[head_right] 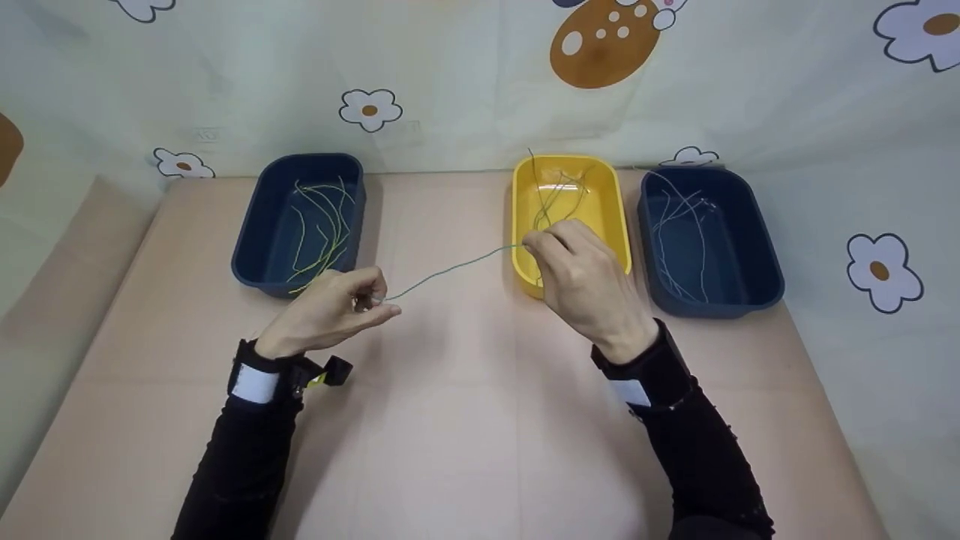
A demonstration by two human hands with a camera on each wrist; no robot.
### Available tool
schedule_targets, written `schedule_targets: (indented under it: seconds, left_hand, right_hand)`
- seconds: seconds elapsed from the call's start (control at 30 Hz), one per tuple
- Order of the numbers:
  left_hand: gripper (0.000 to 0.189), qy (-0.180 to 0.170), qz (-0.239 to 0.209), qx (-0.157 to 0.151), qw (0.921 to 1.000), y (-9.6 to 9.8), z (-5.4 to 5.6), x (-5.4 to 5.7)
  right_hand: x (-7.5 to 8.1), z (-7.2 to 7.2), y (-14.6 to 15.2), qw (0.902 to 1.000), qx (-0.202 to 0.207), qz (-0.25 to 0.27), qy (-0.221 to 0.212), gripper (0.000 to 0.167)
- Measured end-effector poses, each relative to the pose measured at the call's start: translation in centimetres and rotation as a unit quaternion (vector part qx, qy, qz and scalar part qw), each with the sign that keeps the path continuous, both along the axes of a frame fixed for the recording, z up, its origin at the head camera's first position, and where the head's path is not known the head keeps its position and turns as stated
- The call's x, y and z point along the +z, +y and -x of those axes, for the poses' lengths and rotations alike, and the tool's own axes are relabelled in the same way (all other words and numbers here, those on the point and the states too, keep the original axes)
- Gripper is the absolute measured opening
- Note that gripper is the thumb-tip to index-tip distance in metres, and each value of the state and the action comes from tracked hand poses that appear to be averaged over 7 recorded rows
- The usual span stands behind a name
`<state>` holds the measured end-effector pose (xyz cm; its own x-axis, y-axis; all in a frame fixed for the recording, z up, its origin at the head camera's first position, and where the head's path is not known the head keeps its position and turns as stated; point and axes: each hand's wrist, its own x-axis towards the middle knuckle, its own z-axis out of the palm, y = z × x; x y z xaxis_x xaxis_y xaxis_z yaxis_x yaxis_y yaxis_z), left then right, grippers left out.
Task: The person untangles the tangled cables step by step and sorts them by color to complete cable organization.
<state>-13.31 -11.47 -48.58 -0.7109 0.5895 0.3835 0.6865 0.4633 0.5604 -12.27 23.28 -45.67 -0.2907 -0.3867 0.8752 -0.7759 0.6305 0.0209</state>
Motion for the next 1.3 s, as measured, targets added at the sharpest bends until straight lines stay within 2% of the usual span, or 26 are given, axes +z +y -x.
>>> schedule_targets:
  seconds: [0.13, 0.2, 0.3, 0.4, 0.57, 0.67, 0.83, 1.03, 1.13, 1.3]
  left_hand:
    - [0.017, 0.025, -0.001, 0.003, 0.9997, 0.3, 0.0, -0.2]
    - [0.013, 0.036, -0.003, 0.003, 0.9993, 0.4, 0.2, -0.4]
    - [0.015, 0.046, -0.005, -0.001, 0.9989, 0.4, 0.3, -0.6]
    - [0.013, 0.048, 0.0, -0.002, 0.9988, 0.4, 0.3, -0.4]
    - [0.027, 0.054, 0.01, 0.007, 0.9985, 0.2, 0.2, -0.4]
    - [0.031, 0.056, 0.003, 0.002, 0.9984, -0.2, 0.3, -0.6]
    - [0.036, 0.048, -0.009, 0.002, 0.9988, -0.8, 0.7, -0.9]
    - [0.036, 0.043, -0.012, -0.002, 0.999, -1.5, 0.6, -0.1]
    - [0.036, 0.028, -0.02, -0.003, 0.9994, -1.9, 0.6, 0.3]
    - [0.037, 0.01, -0.055, 0.019, 0.9982, -2.7, 0.9, 0.7]
  right_hand:
    - [0.5, 0.1, 0.6, 0.9996, -0.02, -0.009, -0.016, 0.002]
    - [0.8, 0.2, 0.9, 0.9992, -0.031, -0.009, -0.024, 0.007]
    - [1.2, 0.1, 1.4, 0.9985, -0.045, -0.006, -0.031, 0.014]
    - [1.7, 0.1, 1.8, 0.9982, -0.049, -0.003, -0.033, 0.013]
    - [1.8, 0.0, 2.6, 0.9976, -0.053, -0.014, -0.042, 0.007]
    - [1.8, 0.2, 3.1, 0.9967, -0.059, -0.023, -0.05, 0.006]
    - [1.8, 0.7, 3.8, 0.9966, -0.064, -0.014, -0.049, 0.007]
    - [2.0, 1.6, 4.1, 0.9966, -0.056, -0.023, -0.055, 0.011]
    - [2.0, 2.3, 4.5, 0.9957, -0.058, -0.032, -0.065, 0.01]
    - [2.3, 3.3, 5.8, 0.992, -0.093, -0.008, -0.084, 0.005]
